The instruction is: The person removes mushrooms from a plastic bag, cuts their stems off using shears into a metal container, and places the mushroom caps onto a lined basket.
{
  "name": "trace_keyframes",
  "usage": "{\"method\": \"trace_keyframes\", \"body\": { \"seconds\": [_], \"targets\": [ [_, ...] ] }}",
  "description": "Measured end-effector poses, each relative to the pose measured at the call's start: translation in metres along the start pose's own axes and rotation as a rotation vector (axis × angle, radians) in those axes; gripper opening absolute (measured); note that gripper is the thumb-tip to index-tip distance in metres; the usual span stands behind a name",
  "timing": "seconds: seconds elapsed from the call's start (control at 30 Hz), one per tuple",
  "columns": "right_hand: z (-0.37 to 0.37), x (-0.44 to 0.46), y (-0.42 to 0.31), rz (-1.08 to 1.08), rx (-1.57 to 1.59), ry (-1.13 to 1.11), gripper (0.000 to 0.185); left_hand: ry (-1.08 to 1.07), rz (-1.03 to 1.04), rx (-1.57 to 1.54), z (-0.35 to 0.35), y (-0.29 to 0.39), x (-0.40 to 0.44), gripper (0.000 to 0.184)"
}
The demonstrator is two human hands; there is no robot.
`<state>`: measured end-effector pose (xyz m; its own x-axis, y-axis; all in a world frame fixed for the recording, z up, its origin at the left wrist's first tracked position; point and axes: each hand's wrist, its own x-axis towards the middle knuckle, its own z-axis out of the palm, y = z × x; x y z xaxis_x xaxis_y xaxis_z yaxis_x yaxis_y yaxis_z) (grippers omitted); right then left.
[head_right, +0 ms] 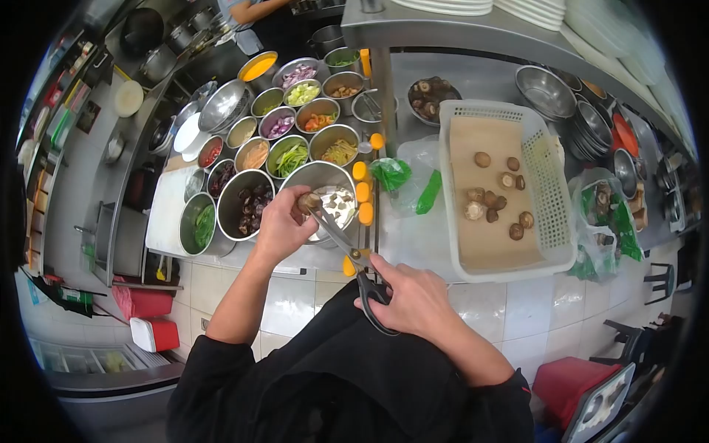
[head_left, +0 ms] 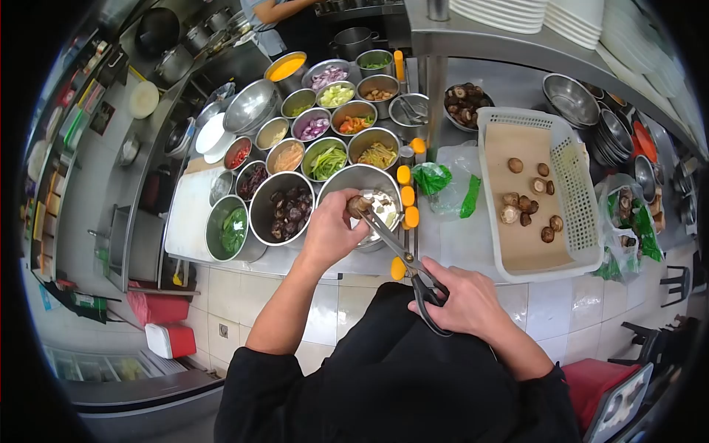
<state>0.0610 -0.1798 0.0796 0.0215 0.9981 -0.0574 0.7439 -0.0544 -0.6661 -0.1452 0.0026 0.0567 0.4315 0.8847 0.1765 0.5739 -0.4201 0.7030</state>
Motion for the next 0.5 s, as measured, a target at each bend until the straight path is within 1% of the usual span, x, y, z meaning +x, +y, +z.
{"method": "trace_keyframes", "body": {
  "seconds": [0.1,0.17,0.27,0.37,0.47,0.5],
  "targets": [
    [0.010,0.012,-0.004,-0.026,0.019,-0.032,0.063,0.001,0.041,0.060,-0.006,-0.009,-0.009,0.046],
    [0.018,0.019,-0.004,-0.039,0.032,-0.055,0.057,0.007,0.027,0.082,-0.010,-0.018,-0.014,0.046],
    [0.037,0.028,0.010,-0.083,-0.028,-0.065,0.051,-0.006,0.001,0.112,-0.014,-0.030,-0.023,0.046],
    [0.036,0.029,0.007,-0.053,0.034,-0.120,0.047,-0.025,-0.012,0.151,-0.020,-0.037,-0.027,0.048],
    [0.008,0.012,-0.004,0.029,0.160,-0.164,0.049,-0.062,-0.023,0.231,-0.027,-0.043,-0.026,0.048],
    [0.003,0.003,0.000,0.086,0.190,-0.113,0.051,-0.080,-0.030,0.264,-0.026,-0.044,-0.023,0.047]
  ]
}}
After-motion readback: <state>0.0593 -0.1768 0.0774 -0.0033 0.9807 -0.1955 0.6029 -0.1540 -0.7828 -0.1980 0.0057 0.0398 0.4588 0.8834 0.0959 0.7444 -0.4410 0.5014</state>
